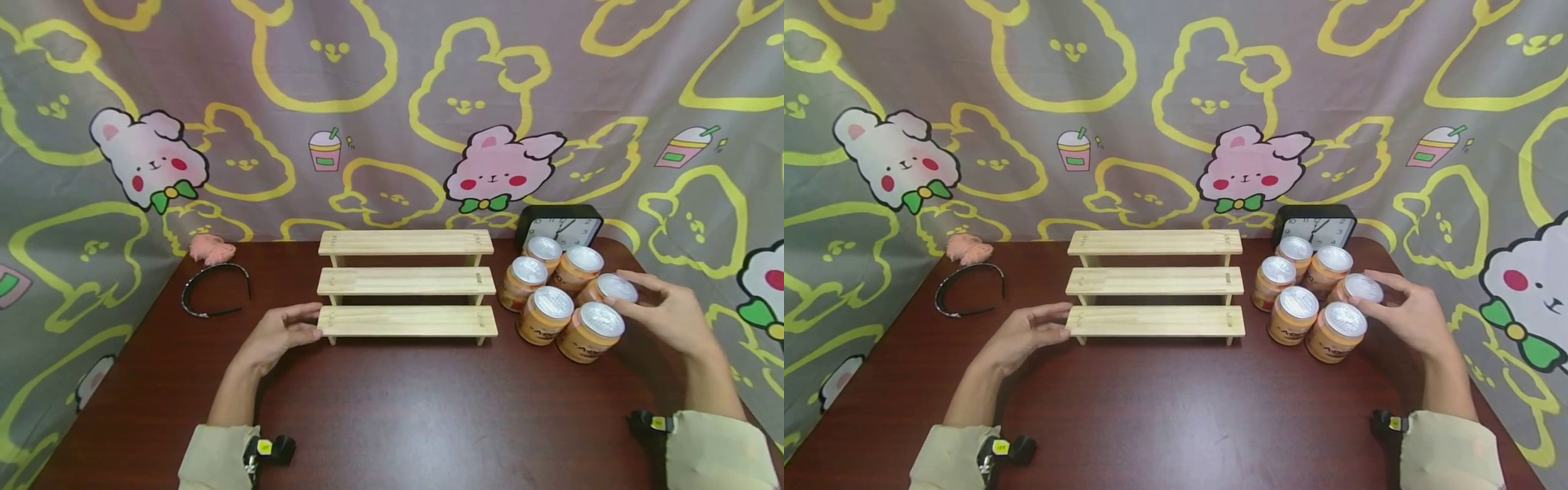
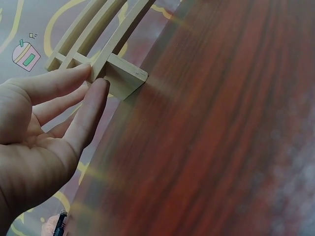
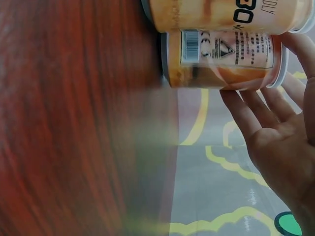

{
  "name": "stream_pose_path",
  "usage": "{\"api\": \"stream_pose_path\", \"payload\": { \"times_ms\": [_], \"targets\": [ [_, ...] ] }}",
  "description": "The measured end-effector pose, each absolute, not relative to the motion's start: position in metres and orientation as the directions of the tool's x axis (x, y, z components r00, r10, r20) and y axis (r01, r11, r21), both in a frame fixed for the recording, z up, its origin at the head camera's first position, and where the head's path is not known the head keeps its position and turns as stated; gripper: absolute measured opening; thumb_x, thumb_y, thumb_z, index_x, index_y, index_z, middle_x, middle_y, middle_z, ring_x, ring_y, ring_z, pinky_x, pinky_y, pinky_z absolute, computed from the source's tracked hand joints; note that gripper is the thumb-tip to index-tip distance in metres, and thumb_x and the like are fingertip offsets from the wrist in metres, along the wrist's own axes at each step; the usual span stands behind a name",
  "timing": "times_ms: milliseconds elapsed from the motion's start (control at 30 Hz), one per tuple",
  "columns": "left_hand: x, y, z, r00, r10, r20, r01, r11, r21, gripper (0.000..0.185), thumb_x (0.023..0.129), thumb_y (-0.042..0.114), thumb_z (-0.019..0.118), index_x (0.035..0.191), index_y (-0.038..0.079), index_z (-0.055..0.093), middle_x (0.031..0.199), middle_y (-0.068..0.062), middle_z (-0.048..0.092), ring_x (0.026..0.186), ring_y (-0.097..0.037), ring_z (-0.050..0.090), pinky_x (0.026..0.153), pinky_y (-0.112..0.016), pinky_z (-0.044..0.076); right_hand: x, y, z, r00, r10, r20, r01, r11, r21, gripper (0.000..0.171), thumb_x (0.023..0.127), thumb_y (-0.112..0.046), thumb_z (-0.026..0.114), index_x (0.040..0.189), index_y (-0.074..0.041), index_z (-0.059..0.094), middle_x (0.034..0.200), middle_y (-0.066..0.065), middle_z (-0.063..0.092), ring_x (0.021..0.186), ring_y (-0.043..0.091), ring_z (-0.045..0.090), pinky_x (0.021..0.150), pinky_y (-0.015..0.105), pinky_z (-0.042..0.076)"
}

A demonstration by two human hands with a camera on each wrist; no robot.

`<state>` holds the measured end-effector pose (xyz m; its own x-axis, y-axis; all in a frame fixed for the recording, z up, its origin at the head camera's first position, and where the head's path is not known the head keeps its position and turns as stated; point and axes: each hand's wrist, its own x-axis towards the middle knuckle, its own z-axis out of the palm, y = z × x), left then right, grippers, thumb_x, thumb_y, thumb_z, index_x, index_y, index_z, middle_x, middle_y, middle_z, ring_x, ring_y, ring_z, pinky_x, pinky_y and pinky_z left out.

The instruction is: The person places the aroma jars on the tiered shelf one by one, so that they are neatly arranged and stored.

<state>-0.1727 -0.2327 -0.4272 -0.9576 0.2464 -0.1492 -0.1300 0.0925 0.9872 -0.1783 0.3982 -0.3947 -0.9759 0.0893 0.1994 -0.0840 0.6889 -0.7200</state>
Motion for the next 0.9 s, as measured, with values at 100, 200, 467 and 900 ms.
{"api": "stream_pose_path", "payload": {
  "times_ms": [100,200,467,900],
  "targets": [
    [-0.173,-0.232,-0.427,-0.957,0.248,-0.148,-0.129,0.092,0.987,0.063,0.09,-0.006,0.07,0.146,-0.014,0.041,0.138,-0.032,0.049,0.097,-0.012,0.067,0.084,-0.026,0.055,-0.177,0.398,-0.392,-0.973,0.106,0.207,-0.082,0.677,-0.732,0.065,0.086,-0.024,0.084,0.137,0.007,0.058,0.106,-0.027,0.05,0.083,-0.012,0.054,0.065,0.008,0.047],
    [-0.172,-0.232,-0.426,-0.957,0.251,-0.145,-0.126,0.092,0.988,0.064,0.09,-0.007,0.069,0.147,-0.015,0.04,0.138,-0.032,0.049,0.097,-0.013,0.066,0.085,-0.026,0.055,-0.176,0.398,-0.389,-0.967,0.126,0.222,-0.082,0.671,-0.737,0.066,0.086,-0.024,0.083,0.138,0.006,0.057,0.108,-0.028,0.048,0.082,-0.013,0.054,0.066,0.006,0.046],
    [-0.171,-0.232,-0.425,-0.957,0.254,-0.139,-0.118,0.095,0.988,0.062,0.091,-0.007,0.069,0.146,-0.015,0.042,0.139,-0.033,0.048,0.097,-0.013,0.067,0.086,-0.025,0.054,-0.178,0.393,-0.377,-0.943,0.14,0.303,-0.137,0.663,-0.736,0.056,0.084,-0.018,0.085,0.132,0.002,0.065,0.102,-0.031,0.053,0.086,-0.007,0.053,0.069,0.003,0.043],
    [-0.171,-0.232,-0.424,-0.954,0.253,-0.158,-0.134,0.109,0.985,0.061,0.091,-0.008,0.069,0.146,-0.013,0.043,0.139,-0.032,0.048,0.096,-0.012,0.067,0.084,-0.026,0.055,-0.178,0.382,-0.361,-0.892,0.184,0.414,-0.192,0.673,-0.714,0.052,0.081,-0.01,0.085,0.128,0.002,0.066,0.104,-0.031,0.053,0.087,-0.011,0.052,0.072,0.0,0.042]
  ]
}}
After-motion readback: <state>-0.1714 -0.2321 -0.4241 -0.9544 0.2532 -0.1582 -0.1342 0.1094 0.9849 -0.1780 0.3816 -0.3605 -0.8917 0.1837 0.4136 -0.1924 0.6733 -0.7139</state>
